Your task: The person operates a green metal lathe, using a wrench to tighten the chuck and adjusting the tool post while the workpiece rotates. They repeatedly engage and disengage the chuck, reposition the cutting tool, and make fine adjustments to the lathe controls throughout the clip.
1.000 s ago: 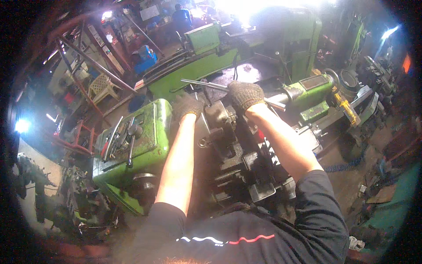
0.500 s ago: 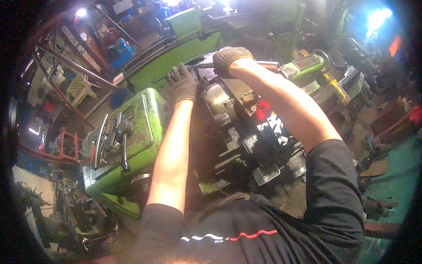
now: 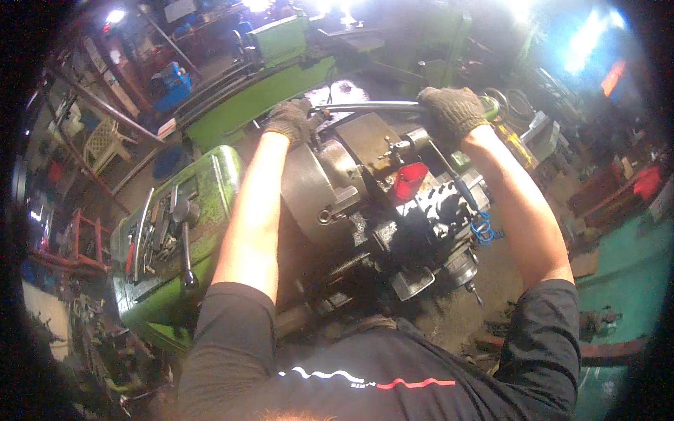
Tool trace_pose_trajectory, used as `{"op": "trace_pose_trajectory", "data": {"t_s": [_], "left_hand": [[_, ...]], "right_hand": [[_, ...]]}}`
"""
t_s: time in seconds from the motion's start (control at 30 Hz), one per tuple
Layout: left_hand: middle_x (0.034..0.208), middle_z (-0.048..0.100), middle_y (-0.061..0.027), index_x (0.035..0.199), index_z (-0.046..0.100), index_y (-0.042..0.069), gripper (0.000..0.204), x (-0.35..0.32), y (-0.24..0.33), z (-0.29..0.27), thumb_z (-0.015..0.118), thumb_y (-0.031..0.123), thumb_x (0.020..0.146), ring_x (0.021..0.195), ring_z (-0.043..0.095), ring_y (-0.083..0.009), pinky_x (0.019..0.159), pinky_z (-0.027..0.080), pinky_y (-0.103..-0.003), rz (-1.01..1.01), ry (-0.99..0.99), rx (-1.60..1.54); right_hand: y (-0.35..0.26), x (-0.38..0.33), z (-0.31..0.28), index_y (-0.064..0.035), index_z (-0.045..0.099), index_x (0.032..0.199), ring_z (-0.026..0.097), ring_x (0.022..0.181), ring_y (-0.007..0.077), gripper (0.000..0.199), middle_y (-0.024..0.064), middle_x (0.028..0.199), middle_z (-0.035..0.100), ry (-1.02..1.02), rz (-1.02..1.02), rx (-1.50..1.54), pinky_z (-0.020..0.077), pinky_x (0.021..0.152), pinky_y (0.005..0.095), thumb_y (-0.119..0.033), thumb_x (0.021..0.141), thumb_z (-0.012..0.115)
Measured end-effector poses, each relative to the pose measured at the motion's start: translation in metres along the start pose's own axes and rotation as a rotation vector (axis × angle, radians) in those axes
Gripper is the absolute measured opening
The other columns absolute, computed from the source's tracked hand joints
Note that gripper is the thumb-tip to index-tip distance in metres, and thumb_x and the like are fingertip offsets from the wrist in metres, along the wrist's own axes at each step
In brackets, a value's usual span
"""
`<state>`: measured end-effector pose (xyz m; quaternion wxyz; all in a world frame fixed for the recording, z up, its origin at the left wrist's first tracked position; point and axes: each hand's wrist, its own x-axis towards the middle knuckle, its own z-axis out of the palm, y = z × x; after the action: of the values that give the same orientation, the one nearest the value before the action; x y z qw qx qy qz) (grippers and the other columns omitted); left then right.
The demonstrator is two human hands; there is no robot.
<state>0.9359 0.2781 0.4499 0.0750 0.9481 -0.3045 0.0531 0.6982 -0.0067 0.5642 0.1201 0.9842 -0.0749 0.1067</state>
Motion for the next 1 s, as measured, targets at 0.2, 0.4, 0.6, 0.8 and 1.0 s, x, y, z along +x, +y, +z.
{"op": "trace_pose_trajectory", "data": {"t_s": [0.2,0.4,0.6,0.8,1.0], "left_hand": [[0.132,0.078,-0.0227,0.136,0.073,0.006,0.081,-0.001,0.012,-0.007,0.05,0.079,0.108,0.13,0.072,-0.0424,0.116,0.053,-0.055,0.143,-0.021,-0.01],[0.128,0.078,-0.0219,0.126,0.081,0.014,0.077,0.008,-0.043,0.024,0.044,0.08,0.11,0.125,0.072,-0.0443,0.107,0.055,-0.055,0.37,-0.001,-0.012],[0.131,0.077,-0.0243,0.126,0.083,0.014,0.078,0.001,-0.013,-0.005,0.046,0.081,0.109,0.127,0.072,-0.0441,0.11,0.056,-0.052,0.116,-0.115,0.022],[0.136,0.075,-0.0268,0.123,0.083,0.007,0.089,0.004,-0.009,-0.007,0.045,0.086,0.106,0.13,0.071,-0.0469,0.111,0.056,-0.055,0.091,-0.093,0.073],[0.144,0.073,-0.0282,0.134,0.077,-0.001,0.102,-0.028,0.01,-0.003,0.041,0.089,0.105,0.14,0.066,-0.0459,0.118,0.052,-0.054,-0.145,-0.002,0.034]], "right_hand": [[0.002,0.017,-0.003,-0.0077,0.086,0.105,0.082,0.098,0.0421,0.035,0.0214,0.101,0.083,-0.19,-0.04,-0.079,0.0656,0.086,0.0565,-0.04,0.093,0.079],[0.009,0.012,0.023,-0.0065,0.083,0.096,0.082,0.092,0.0425,0.027,0.0219,0.094,0.082,-0.041,-0.132,-0.039,0.0661,0.081,0.0534,-0.033,0.095,0.076],[0.019,0.002,0.04,-0.0066,0.082,0.098,0.081,0.089,0.0437,0.023,0.022,0.09,0.08,0.082,-0.098,-0.008,0.0652,0.078,0.0558,-0.028,0.095,0.074],[0.033,0.025,0.044,-0.0067,0.082,0.096,0.081,0.09,0.0446,0.029,0.023,0.091,0.08,0.133,-0.132,0.009,0.0646,0.079,0.0572,-0.035,0.091,0.082],[0.05,0.068,0.077,-0.0064,0.081,0.089,0.08,0.086,0.0448,0.02,0.0242,0.087,0.078,0.188,-0.225,0.068,0.0646,0.078,0.0559,-0.025,0.087,0.074]]}}
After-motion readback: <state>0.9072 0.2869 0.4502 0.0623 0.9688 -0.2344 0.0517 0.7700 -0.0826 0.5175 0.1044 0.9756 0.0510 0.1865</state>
